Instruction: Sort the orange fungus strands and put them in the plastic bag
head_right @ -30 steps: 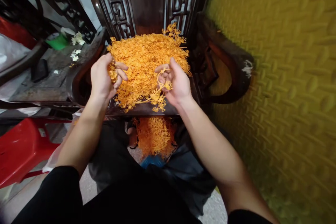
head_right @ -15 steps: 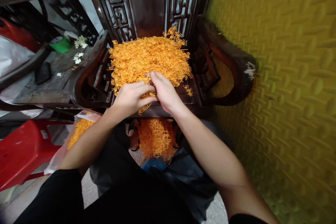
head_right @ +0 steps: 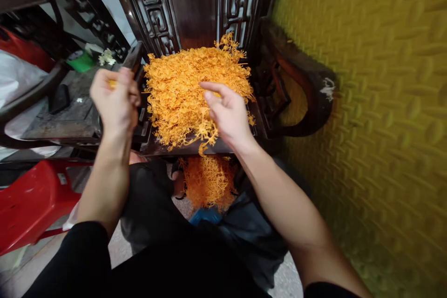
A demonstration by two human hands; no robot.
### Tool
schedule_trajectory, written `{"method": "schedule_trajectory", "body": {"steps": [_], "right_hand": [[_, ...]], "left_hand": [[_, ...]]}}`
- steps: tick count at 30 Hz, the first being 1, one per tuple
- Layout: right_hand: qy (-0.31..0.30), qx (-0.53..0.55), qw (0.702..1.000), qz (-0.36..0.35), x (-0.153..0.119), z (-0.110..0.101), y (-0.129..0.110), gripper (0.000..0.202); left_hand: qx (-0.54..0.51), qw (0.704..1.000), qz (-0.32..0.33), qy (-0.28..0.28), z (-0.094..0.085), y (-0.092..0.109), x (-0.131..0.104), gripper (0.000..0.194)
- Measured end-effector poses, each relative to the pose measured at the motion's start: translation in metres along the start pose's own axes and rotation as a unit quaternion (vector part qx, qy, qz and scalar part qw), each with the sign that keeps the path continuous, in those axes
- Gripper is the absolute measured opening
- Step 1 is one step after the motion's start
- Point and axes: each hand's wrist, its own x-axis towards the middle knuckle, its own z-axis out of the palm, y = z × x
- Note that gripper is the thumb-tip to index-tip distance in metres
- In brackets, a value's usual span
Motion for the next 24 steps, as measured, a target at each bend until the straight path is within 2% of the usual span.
{"method": "schedule_trajectory", "body": {"steps": [1,3,6,8,12,14,16,18,21,24], "right_hand": [[0.024,0.001,1.0,-0.012,0.003,-0.004,0.001,0.047],[0.045,0.013,0.999,-0.02,0.008,-0.008,0.005,0.044],[0.025,0.028,0.999,-0.004,0.01,-0.006,0.009,0.041],[0.014,0.034,0.999,0.003,0.007,-0.002,0.008,0.034],[-0.025,0.067,0.997,0.021,0.0,0.004,0.002,0.019],[-0.036,0.082,0.996,0.026,-0.001,0.004,0.0,0.021],[-0.035,0.083,0.996,0.021,-0.001,0.003,0.001,0.028],[-0.034,0.075,0.997,0.011,0.001,0.002,0.003,0.035],[-0.038,0.066,0.997,-0.002,0.001,0.0,0.007,0.04],[-0.039,0.048,0.998,-0.018,0.001,0.0,0.01,0.041]], "left_hand": [[-0.038,0.999,0.005,0.023,-0.006,0.001,0.005,0.041],[-0.074,0.997,-0.028,-0.001,-0.011,0.003,0.007,0.041],[-0.095,0.983,-0.104,-0.12,-0.001,0.008,-0.008,0.043],[-0.108,0.969,-0.134,-0.176,0.008,0.008,-0.018,0.043],[-0.094,0.96,-0.15,-0.217,0.011,0.006,-0.024,0.037],[-0.044,0.968,-0.119,-0.215,0.006,0.007,-0.023,0.036],[0.032,0.977,-0.053,-0.202,0.002,0.011,-0.022,0.031],[0.113,0.974,0.021,-0.197,0.001,0.017,-0.024,0.029],[0.217,0.948,0.106,-0.209,0.005,0.019,-0.031,0.026],[0.309,0.911,0.151,-0.229,0.011,0.013,-0.038,0.026]]}}
